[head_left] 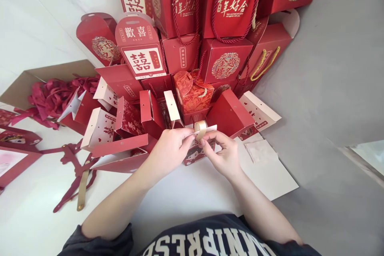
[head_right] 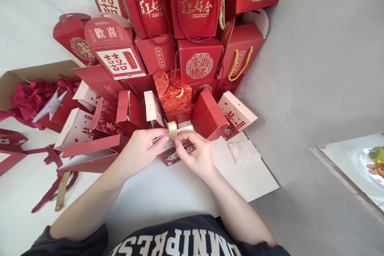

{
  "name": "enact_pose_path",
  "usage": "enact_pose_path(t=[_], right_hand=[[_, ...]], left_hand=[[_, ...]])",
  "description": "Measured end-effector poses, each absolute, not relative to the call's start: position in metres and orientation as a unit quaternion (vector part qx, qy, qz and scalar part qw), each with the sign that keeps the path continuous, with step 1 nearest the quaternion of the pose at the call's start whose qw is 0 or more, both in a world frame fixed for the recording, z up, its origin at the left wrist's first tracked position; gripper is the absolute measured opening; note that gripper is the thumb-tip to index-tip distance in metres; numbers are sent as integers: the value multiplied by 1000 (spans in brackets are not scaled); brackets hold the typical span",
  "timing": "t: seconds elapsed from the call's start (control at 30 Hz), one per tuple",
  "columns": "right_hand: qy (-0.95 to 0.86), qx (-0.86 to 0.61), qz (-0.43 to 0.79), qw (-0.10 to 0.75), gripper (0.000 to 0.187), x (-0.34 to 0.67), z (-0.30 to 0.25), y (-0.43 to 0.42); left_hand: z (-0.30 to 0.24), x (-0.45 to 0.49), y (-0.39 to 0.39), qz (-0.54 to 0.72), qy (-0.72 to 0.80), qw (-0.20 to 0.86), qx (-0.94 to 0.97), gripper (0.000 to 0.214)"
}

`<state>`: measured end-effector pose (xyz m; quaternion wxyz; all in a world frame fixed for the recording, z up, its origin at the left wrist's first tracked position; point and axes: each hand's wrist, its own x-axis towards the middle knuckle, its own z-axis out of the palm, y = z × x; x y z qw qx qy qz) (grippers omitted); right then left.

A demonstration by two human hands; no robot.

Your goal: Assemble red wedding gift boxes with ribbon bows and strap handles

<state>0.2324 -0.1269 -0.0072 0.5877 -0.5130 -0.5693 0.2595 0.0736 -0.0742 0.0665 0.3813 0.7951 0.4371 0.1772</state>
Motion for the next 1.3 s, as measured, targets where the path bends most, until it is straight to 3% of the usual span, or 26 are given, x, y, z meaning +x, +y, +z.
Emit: enact_pose_path(t=[0.33,1.3], right_hand=[[-569,-522,252,583,4,233,-6,-128],[-577,-543,229,565,5,229,-4,-129]], left_hand=[[61,73,-71,175,437,342,813,24],[65,72,-69,157,435,359,811,25]])
